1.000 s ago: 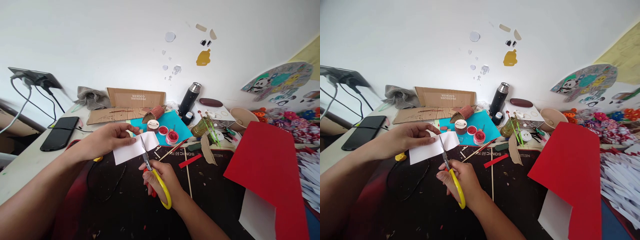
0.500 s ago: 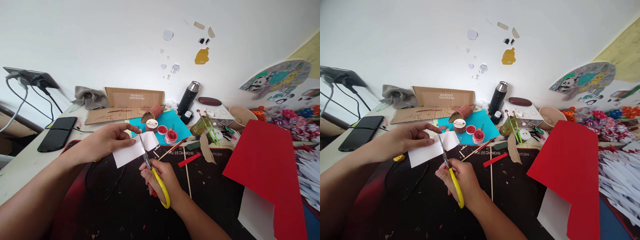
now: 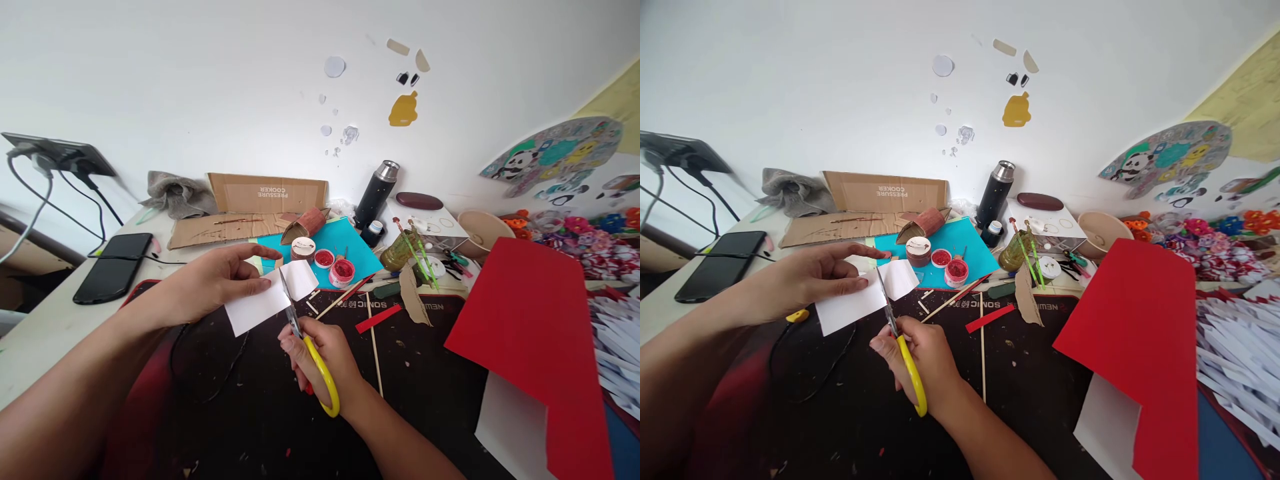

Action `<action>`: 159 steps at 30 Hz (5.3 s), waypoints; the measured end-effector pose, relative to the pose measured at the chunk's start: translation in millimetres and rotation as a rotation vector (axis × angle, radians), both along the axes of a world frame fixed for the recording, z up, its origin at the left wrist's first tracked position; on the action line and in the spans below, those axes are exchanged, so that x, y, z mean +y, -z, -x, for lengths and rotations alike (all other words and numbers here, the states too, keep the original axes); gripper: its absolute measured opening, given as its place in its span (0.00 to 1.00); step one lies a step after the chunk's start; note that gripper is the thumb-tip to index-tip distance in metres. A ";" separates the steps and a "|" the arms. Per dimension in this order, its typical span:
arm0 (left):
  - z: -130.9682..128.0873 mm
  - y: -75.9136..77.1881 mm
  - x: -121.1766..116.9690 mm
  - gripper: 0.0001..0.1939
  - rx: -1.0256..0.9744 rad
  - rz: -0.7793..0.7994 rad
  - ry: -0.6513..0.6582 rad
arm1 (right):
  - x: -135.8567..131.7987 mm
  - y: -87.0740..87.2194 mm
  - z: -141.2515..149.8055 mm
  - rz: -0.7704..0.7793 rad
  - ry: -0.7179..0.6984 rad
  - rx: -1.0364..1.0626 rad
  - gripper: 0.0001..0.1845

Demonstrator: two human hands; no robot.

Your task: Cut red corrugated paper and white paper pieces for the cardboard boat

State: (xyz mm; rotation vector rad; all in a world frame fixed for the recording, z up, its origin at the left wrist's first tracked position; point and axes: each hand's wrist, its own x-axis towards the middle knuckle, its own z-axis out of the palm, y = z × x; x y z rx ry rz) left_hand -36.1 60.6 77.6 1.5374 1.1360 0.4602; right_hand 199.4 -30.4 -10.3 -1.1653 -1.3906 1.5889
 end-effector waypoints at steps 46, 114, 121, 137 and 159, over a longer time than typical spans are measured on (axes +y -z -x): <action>0.4 -0.7 1.6 0.34 0.009 0.023 -0.012 | -0.2 -3.3 -2.2 0.029 -0.030 0.037 0.37; -6.4 -0.5 -6.4 0.37 0.009 0.031 0.013 | 0.0 1.9 -1.9 0.001 -0.007 0.063 0.27; -7.9 -1.3 -6.3 0.38 0.005 0.026 0.012 | 0.0 2.0 -1.9 0.016 -0.012 0.035 0.23; -12.1 -1.3 -6.1 0.39 -0.005 0.095 -0.006 | -3.8 2.3 1.3 0.024 0.034 0.061 0.21; 13.4 -10.7 6.8 0.29 0.115 -0.142 -0.058 | -1.5 -1.0 5.5 0.113 -0.073 -0.011 0.27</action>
